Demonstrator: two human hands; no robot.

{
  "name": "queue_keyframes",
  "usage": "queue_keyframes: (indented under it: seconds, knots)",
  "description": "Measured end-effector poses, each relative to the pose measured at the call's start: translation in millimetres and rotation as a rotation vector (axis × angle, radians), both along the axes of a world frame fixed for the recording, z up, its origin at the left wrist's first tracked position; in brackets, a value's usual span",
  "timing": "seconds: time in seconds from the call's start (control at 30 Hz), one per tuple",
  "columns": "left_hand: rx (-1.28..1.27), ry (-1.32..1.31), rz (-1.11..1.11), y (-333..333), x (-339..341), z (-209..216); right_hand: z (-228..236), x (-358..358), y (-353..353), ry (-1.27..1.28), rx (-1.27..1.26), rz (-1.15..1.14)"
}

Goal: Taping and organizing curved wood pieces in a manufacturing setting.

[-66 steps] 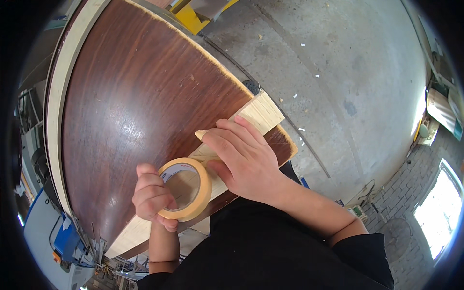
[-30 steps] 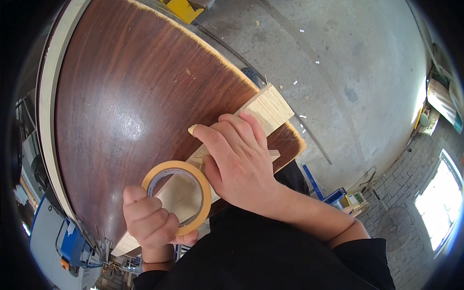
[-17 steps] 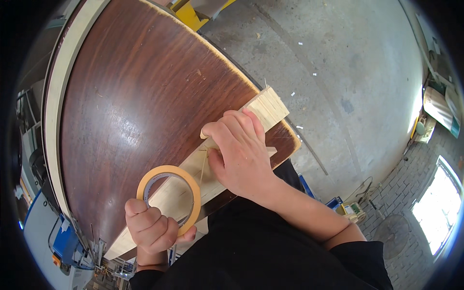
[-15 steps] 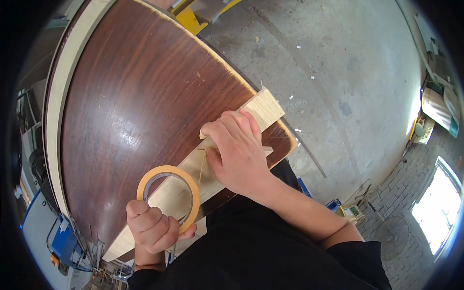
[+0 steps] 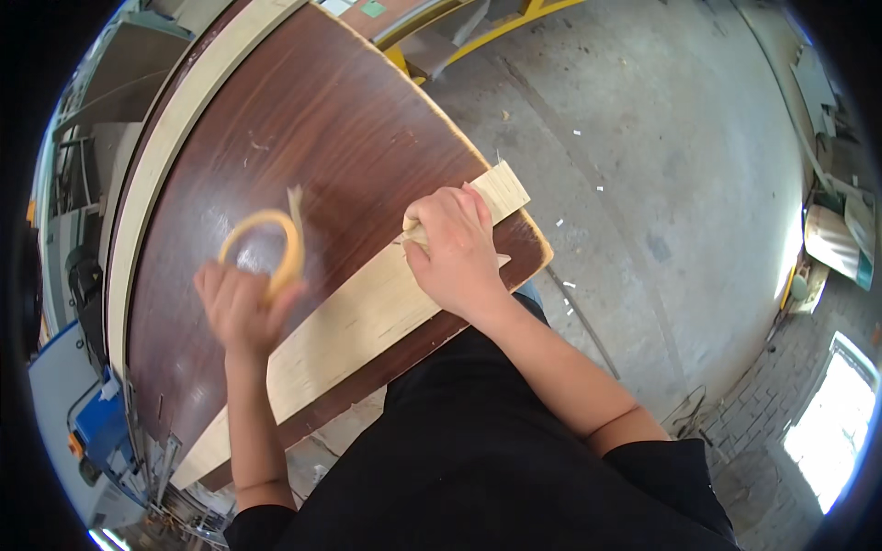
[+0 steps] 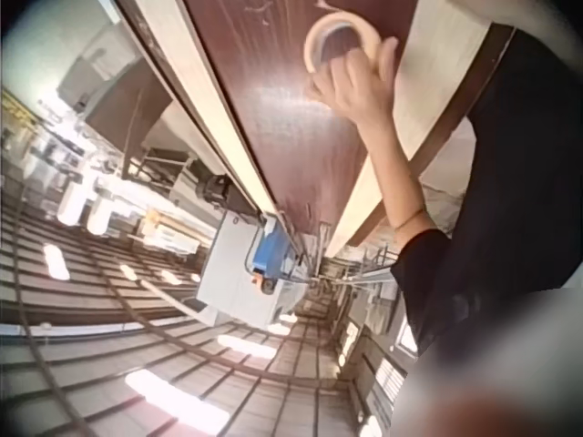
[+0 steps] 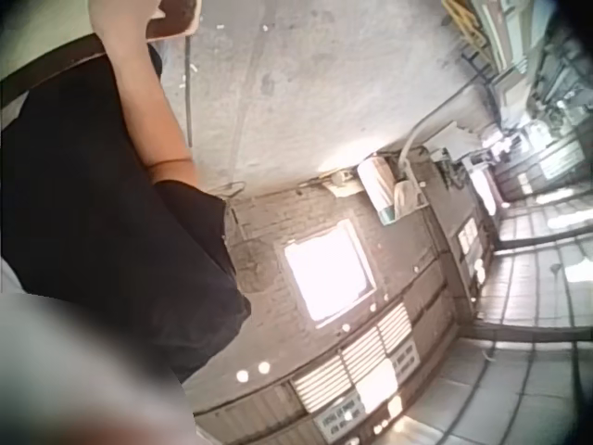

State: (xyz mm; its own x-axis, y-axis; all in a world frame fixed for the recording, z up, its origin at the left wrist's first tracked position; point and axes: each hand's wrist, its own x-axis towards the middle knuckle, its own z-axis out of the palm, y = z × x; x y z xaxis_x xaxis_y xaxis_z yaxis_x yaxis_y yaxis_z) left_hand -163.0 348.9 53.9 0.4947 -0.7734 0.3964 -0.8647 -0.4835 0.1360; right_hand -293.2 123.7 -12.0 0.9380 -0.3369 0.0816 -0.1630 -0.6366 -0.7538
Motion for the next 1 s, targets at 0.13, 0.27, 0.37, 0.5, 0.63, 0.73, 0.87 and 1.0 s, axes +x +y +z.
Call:
queue_keyframes:
  seconds: [0.13, 0.27, 0.37, 0.5, 0.63, 0.73, 0.87, 1.0]
  knots:
    - [-0.038, -0.079, 0.149, -7.6, 10.0, -50.5, 4.1, 0.4, 0.4, -0.010, -0.028, 0.046]
    - [0.006, -0.010, 0.240, -7.8, -13.7, -45.2, 20.5, -1.6, -27.6, 0.026, 0.039, 0.263]
    - [-0.018, 0.036, 0.402, -13.3, -47.1, -38.0, 25.3, 0.2, -67.4, -0.019, -0.164, 0.446]
    - [-0.086, 0.316, 0.185, -41.3, -94.9, -31.6, 38.9, 8.6, -85.7, 0.131, -0.263, 0.806]
    - [-0.083, 0.447, 0.277, -61.7, -109.6, -58.1, 36.4, 21.0, -100.9, 0.214, -0.063, 0.871]
    - [-0.115, 0.447, 0.244, -62.9, -109.5, -64.5, 24.0, 27.7, -109.4, 0.143, -0.131, 0.983]
    - [-0.127, 0.485, 0.247, -65.0, -104.6, -57.6, 16.9, 37.3, -111.4, 0.049, -0.059, 1.041]
    - [-0.214, 0.477, 0.277, -76.1, -98.7, -57.6, 14.1, 35.7, -110.2, 0.031, -0.028, 1.000]
